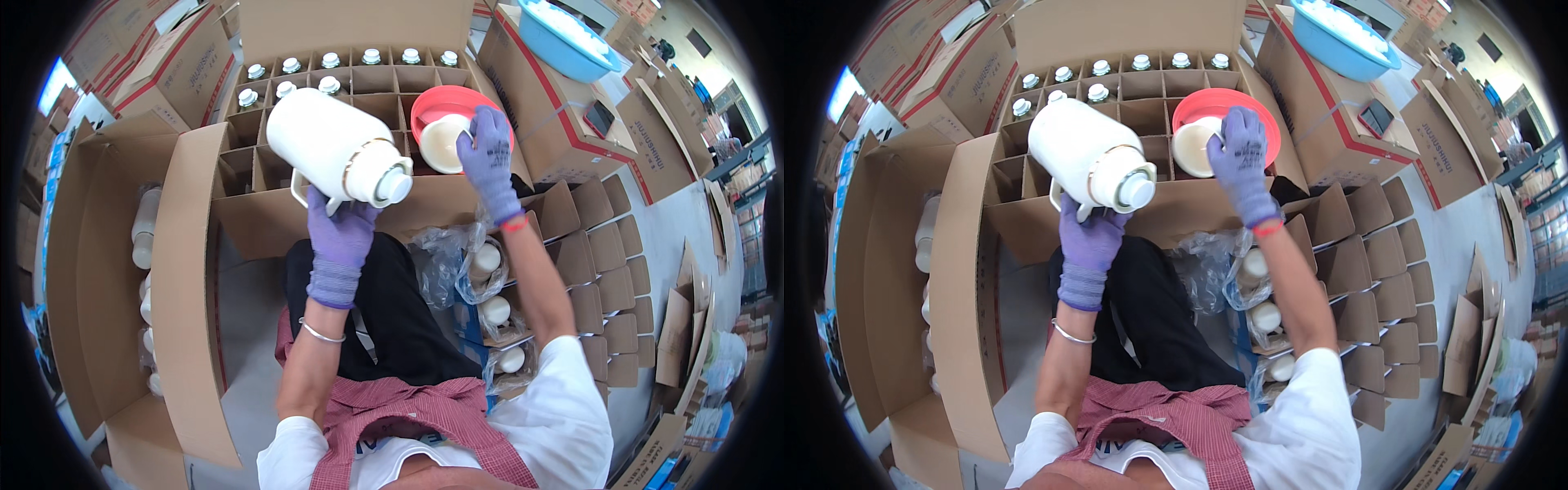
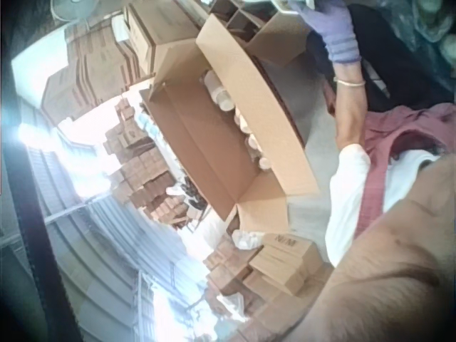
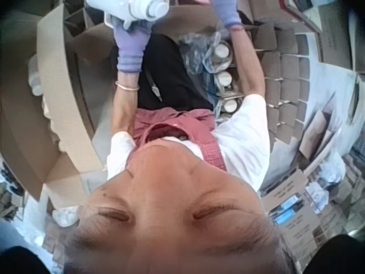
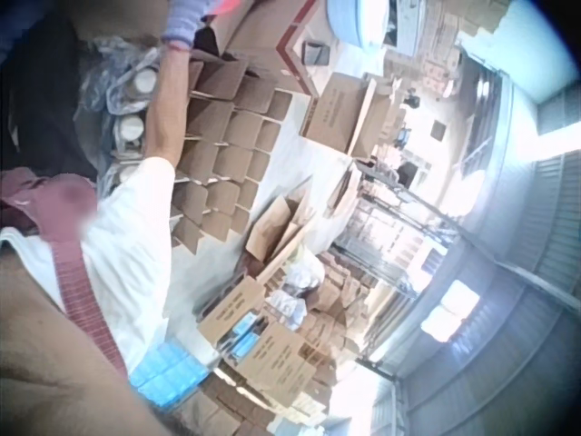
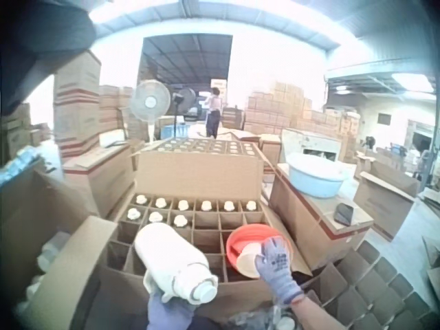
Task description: The person assembles white electric kettles by inserting metal heating elements into the base, securing white lids, and wiping the exterior with a cloth. The person then places the completed kettles into a cardboard box.
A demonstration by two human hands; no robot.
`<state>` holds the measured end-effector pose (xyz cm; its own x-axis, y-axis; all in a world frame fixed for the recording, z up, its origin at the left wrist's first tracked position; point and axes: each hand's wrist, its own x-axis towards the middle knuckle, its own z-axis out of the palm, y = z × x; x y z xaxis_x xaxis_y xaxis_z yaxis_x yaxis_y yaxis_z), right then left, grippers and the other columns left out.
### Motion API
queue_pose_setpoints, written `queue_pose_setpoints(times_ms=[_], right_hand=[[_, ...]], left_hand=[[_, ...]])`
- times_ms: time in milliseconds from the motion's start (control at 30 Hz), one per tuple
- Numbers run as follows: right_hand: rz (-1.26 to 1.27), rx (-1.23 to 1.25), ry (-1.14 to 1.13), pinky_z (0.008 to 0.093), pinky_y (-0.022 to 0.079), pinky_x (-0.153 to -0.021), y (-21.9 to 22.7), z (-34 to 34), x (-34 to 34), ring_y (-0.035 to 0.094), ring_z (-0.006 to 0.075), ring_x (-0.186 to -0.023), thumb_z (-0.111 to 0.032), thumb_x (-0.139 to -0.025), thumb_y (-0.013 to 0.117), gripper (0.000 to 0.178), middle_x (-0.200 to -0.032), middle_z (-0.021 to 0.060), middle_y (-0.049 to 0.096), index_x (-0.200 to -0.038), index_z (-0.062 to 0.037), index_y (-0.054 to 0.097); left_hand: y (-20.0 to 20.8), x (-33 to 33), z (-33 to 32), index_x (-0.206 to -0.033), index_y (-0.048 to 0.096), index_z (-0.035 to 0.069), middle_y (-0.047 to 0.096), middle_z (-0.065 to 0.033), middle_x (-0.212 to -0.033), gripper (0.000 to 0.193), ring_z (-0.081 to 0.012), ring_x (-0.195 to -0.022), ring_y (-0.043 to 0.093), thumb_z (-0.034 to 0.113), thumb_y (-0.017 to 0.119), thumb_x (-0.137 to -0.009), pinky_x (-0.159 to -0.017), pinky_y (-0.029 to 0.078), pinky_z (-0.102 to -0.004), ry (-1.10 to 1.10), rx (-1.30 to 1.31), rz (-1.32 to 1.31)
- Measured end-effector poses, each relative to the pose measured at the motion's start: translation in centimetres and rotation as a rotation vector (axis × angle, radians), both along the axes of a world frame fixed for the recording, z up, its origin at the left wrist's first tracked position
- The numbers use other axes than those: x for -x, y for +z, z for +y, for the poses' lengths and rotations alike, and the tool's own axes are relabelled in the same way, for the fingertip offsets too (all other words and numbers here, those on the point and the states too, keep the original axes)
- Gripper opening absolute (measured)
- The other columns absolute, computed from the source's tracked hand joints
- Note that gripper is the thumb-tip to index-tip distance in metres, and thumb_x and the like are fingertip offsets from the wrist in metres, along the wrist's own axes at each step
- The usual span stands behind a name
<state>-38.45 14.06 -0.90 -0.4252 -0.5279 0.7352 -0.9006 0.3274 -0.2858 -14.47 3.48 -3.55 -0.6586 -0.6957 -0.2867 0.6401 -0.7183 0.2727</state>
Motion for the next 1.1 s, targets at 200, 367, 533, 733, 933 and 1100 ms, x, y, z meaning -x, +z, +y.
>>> queue_pose_setpoints(times_ms=[200, 367, 533, 733, 933, 1100], right_hand=[[-0.395, 0.292, 0.16, 0.043, 0.043, -0.098, 2.5, 2.9, -15.9, 0.052, 0.0369, -0.109, -0.005, -0.081, 0.071, 0.05, -0.13, 0.0265, 0.048, -0.122, 0.0059, 0.045], [0.048, 0.051, 0.39, 0.0572, 0.037, -0.109, -0.1, 4.9, -17.1, 0.038, 0.0459, -0.133, -0.005, -0.075, 0.072, 0.064, -0.146, 0.0188, 0.039, -0.136, -0.0136, 0.053], [0.118, -0.032, 0.432, 0.0533, 0.046, -0.102, 0.8, 5.0, -13.4, 0.044, 0.0405, -0.129, -0.014, -0.08, 0.074, 0.072, -0.137, 0.0168, 0.044, -0.145, -0.0137, 0.044], [-1.84, 0.115, 0.891, 0.0363, 0.062, -0.067, 0.3, 4.2, -16.1, 0.071, 0.0275, -0.084, -0.031, -0.099, 0.053, 0.061, -0.111, 0.0183, 0.063, -0.149, -0.0092, 0.026], [-1.054, -0.531, 1.154, 0.0345, 0.06, -0.069, 0.6, -0.8, -7.4, 0.07, 0.0222, -0.078, -0.029, -0.094, 0.058, 0.034, -0.1, 0.0098, 0.066, -0.115, -0.0024, 0.059], [-0.421, -0.732, -0.143, 0.0458, 0.052, -0.089, -0.8, -6.9, 4.1, 0.067, 0.0355, -0.099, -0.038, -0.084, 0.06, 0.036, -0.103, 0.0186, 0.07, -0.1, -0.0077, 0.07]], left_hand=[[0.8, 1.3, 2.4, -0.144, 0.041, 0.012, 0.05, -0.012, -0.139, 0.055, -0.0326, -0.125, 0.053, 0.049, 0.043, -0.103, -0.104, 0.047, -0.0539, 0.153, 0.072, -0.019], [0.8, -1.2, 2.9, -0.146, 0.039, 0.011, 0.049, -0.0133, -0.141, 0.058, -0.0322, -0.124, 0.054, 0.051, 0.041, -0.103, -0.106, 0.045, -0.0535, 0.066, 0.138, 0.029], [2.7, -3.2, 4.7, -0.147, 0.036, 0.011, 0.049, -0.0111, -0.141, 0.058, -0.029, -0.126, 0.054, 0.049, 0.041, -0.103, -0.103, 0.049, -0.0473, 0.093, 0.297, -0.086], [5.2, -4.3, 2.8, -0.143, 0.041, 0.007, 0.054, -0.0098, -0.135, 0.054, -0.0227, -0.123, 0.057, 0.045, 0.04, -0.105, -0.1, 0.05, -0.0378, 0.21, 0.538, -0.104], [4.2, -9.1, -2.8, -0.148, 0.036, 0.002, 0.046, -0.0133, -0.147, 0.049, -0.0273, -0.136, 0.045, 0.026, 0.038, -0.105, -0.114, 0.038, -0.0452, 0.182, 0.658, -0.165], [4.9, -16.9, -4.4, -0.116, 0.064, -0.007, 0.072, -0.0151, -0.103, 0.041, -0.0193, -0.089, 0.071, 0.028, 0.046, -0.103, -0.083, 0.056, -0.0331, 0.042, 0.954, -0.875]])
